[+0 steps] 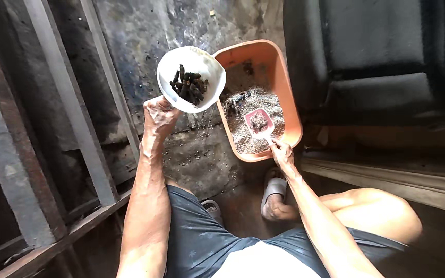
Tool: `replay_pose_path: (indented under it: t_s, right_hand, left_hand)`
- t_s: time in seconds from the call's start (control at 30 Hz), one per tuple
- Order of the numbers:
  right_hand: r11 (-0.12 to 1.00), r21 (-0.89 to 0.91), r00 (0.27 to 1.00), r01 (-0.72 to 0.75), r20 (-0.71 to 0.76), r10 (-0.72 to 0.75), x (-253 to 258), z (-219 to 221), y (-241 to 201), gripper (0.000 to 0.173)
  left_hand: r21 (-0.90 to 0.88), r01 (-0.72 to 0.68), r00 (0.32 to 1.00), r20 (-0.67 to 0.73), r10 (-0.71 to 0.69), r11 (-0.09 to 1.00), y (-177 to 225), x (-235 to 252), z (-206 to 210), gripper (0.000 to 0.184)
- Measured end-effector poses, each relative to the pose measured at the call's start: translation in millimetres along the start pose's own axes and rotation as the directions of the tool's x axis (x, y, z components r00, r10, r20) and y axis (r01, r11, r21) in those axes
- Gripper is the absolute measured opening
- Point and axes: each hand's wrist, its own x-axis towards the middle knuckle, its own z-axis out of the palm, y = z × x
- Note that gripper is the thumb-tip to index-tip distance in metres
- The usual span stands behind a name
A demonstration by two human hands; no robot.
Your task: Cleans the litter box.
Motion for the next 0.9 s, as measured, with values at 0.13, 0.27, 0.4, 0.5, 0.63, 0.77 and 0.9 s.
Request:
replay_pose_path:
  t_s: [0.13,0.27,0.4,0.5,0.63,0.77,0.9]
  right_hand:
    - [1.000,-0.003,0.999,-0.031,0.009,0.031,-2.4,-0.8,-0.5,0.032]
    - [0.999,0.001,0.999,-0.033,-0.006,0.033,-3.8,-1.5,1.5,0.032]
    - [0.999,-0.012,0.999,-0.035,-0.005,0.035,-4.9,-4.0,0.6,0.032]
    - [0.999,-0.006,0.999,-0.044,0.001,0.044,-6.5,-4.5,-1.1,0.032]
    - [0.999,-0.007,0.999,-0.052,0.006,0.052,-7.5,-3.6,-2.4,0.032]
    - [0.998,0.024,0.999,-0.050,0.015,0.049,-5.9,-3.2,-1.4,0.033]
    - [0.997,0.059,0.999,-0.041,0.025,0.040,-4.1,-4.8,-0.6,0.034]
  left_hand:
    - [-0.021,0.007,1.000,0.016,-0.006,1.000,-2.6,-0.2,0.8,0.017]
    - [-0.013,0.013,1.000,0.019,-0.012,1.000,-4.9,-0.9,2.2,0.016]
    - [0.011,0.039,0.998,0.039,-0.039,0.999,-7.7,-2.0,2.1,0.017]
    - [0.013,0.036,0.999,0.035,-0.036,0.999,-9.4,-1.8,3.2,0.019]
    - [0.002,0.039,0.999,0.031,-0.039,0.999,-12.4,-1.4,5.0,0.017]
    - [0.007,0.045,0.997,0.063,-0.046,0.999,-15.9,-2.0,7.1,0.018]
    - [0.014,0.066,0.994,0.091,-0.067,0.998,-20.3,-2.5,11.3,0.019]
